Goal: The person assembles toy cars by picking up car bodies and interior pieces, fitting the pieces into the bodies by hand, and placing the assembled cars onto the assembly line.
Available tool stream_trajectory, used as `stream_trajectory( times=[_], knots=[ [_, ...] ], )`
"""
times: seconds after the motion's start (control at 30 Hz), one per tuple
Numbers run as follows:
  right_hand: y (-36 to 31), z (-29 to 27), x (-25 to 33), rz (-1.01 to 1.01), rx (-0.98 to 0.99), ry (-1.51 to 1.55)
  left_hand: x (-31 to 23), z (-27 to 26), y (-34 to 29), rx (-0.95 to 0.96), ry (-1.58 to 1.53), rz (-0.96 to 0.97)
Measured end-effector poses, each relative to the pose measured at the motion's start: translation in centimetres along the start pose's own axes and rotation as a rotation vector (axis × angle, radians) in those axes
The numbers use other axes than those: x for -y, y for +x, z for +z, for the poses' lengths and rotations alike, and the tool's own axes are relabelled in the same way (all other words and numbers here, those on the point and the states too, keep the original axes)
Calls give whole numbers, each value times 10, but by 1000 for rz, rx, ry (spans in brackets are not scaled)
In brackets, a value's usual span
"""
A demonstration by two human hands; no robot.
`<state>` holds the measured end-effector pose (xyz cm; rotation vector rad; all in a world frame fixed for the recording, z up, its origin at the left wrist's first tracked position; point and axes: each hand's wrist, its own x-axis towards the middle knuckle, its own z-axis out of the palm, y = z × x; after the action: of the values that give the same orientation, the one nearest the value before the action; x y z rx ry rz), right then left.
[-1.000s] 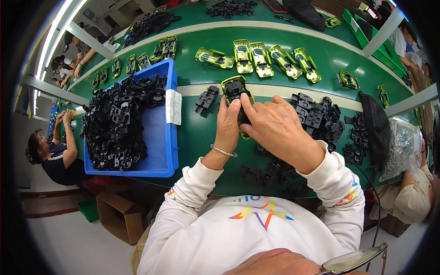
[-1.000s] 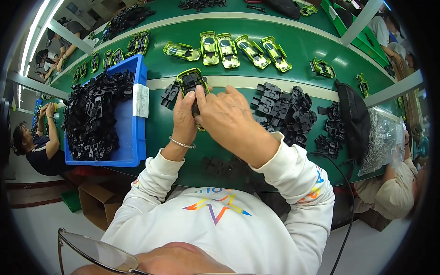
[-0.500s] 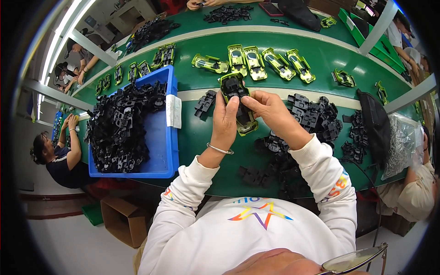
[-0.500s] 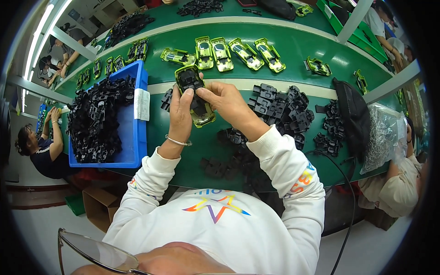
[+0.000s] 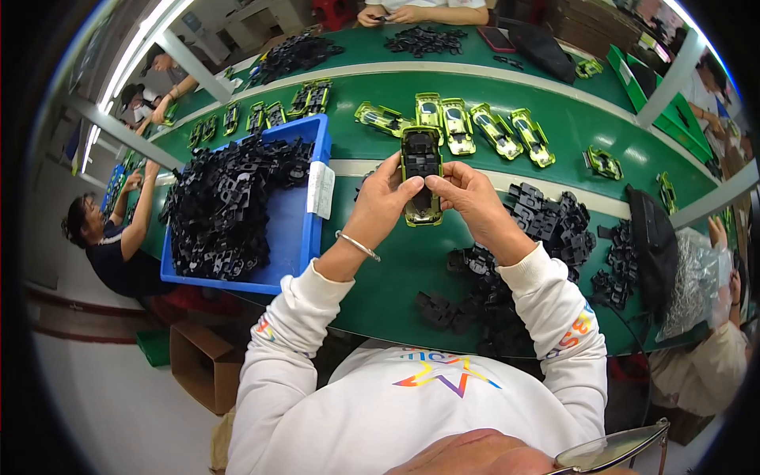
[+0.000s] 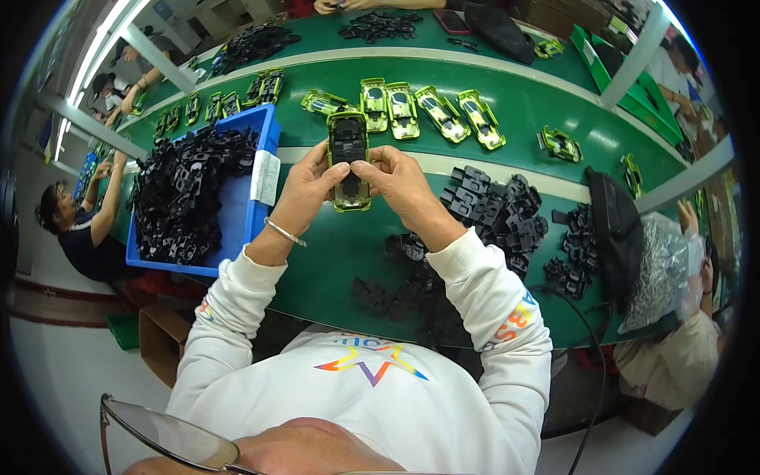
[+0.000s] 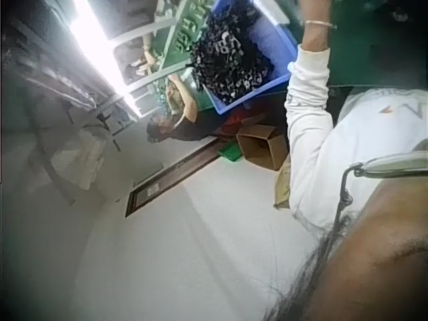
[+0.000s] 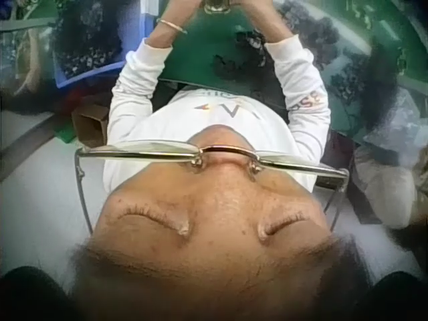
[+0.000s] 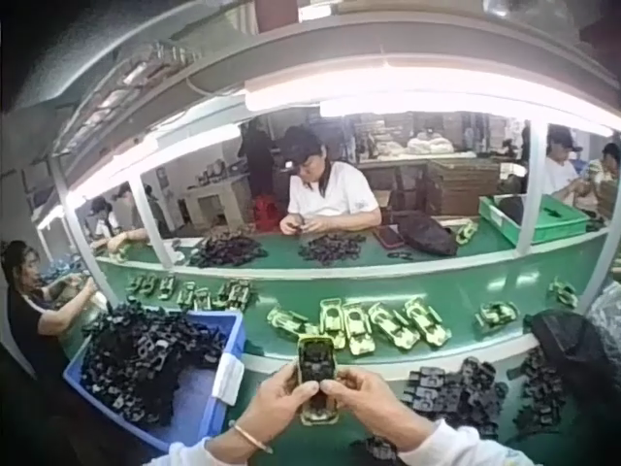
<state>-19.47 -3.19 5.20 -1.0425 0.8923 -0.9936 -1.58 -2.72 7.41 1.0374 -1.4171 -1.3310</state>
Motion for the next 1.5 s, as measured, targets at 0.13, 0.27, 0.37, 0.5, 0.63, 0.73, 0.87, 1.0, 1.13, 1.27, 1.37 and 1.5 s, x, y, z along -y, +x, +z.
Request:
stream_trajectory(
  times=[0.13, 0.27, 0.37, 0.5, 0.63, 0.73, 0.87, 1.0, 1.13, 1.27, 1.37, 1.5],
  knots=[
    [11, -2, 7, 0, 52, -3, -14, -16, 26, 28, 44, -136],
    [2, -10, 18, 26, 87, -130, 1, -71, 101, -186, 310, 58],
    [-6, -24, 13, 32, 114, -316, 26, -174, 175, -495, 629, 116],
    [-27, -55, 4, 46, 15, -341, 49, -196, 257, -562, 1125, -153],
    [-28, -55, 6, 48, 28, -426, 105, -264, 322, -355, 1335, -466],
    [-21, -62, 11, 117, 0, -554, 143, -244, 371, 240, 1787, -474],
    [11, -26, 17, -68, 161, -722, 122, -315, 360, 76, 1767, -747],
    [48, -23, -18, -297, 44, -1041, 101, -175, 322, -224, 1546, -489],
    [55, -6, -37, -435, 105, -1241, 47, -145, 248, -296, 1673, -235],
    [23, -26, -31, -427, 69, -1316, 36, -93, 207, -185, 1508, -443],
    [3, -48, -36, -401, 100, -1313, 48, -75, 201, -262, 1350, -492],
    [-19, -48, -32, -566, 52, -1291, 99, -92, 208, -494, 1161, -402]
  ],
)
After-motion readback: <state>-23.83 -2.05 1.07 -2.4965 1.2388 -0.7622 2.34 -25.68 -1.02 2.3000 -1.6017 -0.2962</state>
